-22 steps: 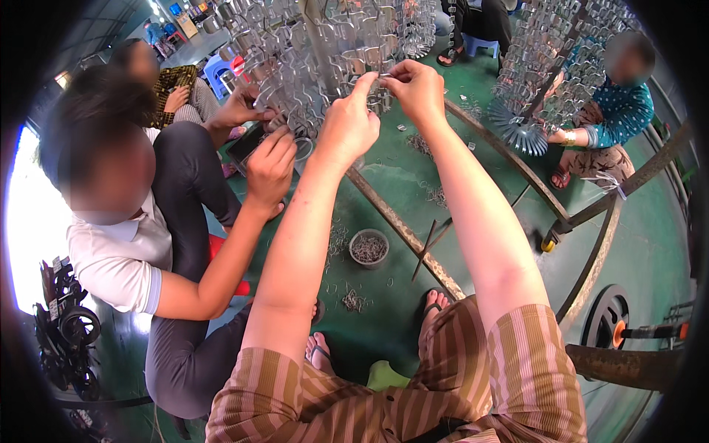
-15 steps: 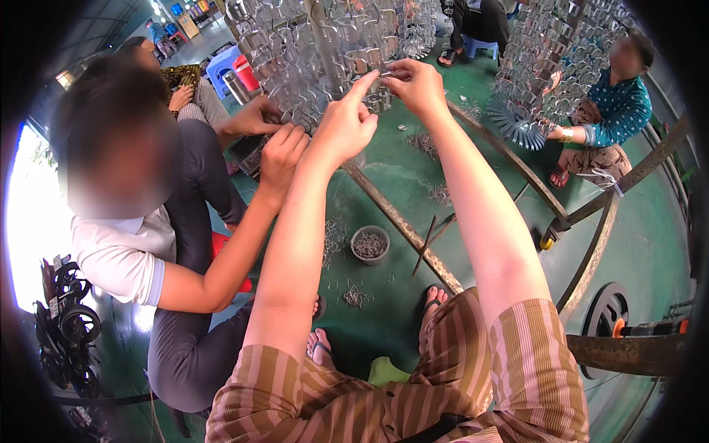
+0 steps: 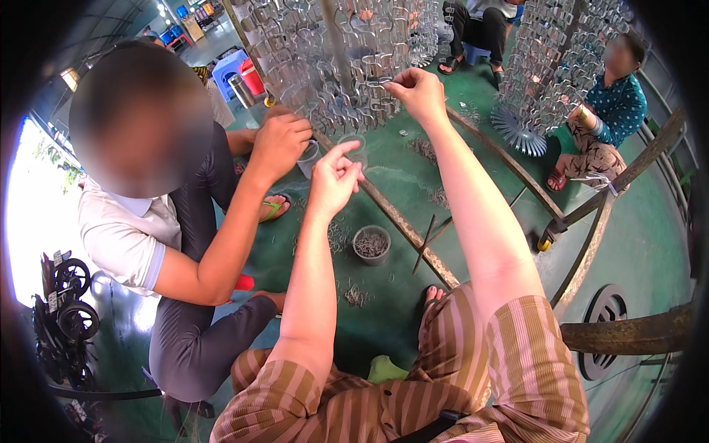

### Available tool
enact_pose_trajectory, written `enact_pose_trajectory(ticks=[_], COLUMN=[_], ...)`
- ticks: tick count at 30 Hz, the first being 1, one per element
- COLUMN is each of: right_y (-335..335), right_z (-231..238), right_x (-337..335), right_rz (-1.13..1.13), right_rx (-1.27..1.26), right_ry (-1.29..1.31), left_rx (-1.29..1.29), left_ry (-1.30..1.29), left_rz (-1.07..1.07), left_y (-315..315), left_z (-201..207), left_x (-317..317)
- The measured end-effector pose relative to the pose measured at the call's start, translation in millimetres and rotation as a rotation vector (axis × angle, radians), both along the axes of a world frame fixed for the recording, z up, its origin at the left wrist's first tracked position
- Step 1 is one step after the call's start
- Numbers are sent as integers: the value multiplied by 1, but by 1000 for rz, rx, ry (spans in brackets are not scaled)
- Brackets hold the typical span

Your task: The person assembles metal components onto a central rod by hand to create a large decorative curtain. They pick up small metal clips and hook them into existing sections of the metal structure while sitting on the floor.

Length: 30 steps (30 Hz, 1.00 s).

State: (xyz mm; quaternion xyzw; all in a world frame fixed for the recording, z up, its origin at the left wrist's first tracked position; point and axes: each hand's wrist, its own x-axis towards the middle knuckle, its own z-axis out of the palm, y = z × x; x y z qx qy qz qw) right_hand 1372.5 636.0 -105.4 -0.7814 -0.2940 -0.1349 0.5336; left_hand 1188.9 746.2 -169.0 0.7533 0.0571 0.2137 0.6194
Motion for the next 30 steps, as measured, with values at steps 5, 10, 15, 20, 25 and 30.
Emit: enact_pose_trajectory(ticks=[5,10,15,20,25,30], right_y=[6,0,-8,-18,-23,-17], right_z=[6,15,31,30,27,33], right_x=[8,30,28,40,44,35], right_rz=[21,187,80,158,105,91], right_rx=[283,155,44,104,100,68], right_ry=[-106,-146,-299,-195,-223,-220], left_rx=[45,327,1119,1191,1073,1125], left_ry=[65,-61,76,237,277,249], left_rz=[-6,17,349,343,375,342], left_y=[-7,-20,-43,-57,-60,-58], left_z=[-2,46,114,130,130,134], left_x=[-8,11,65,90,93,84])
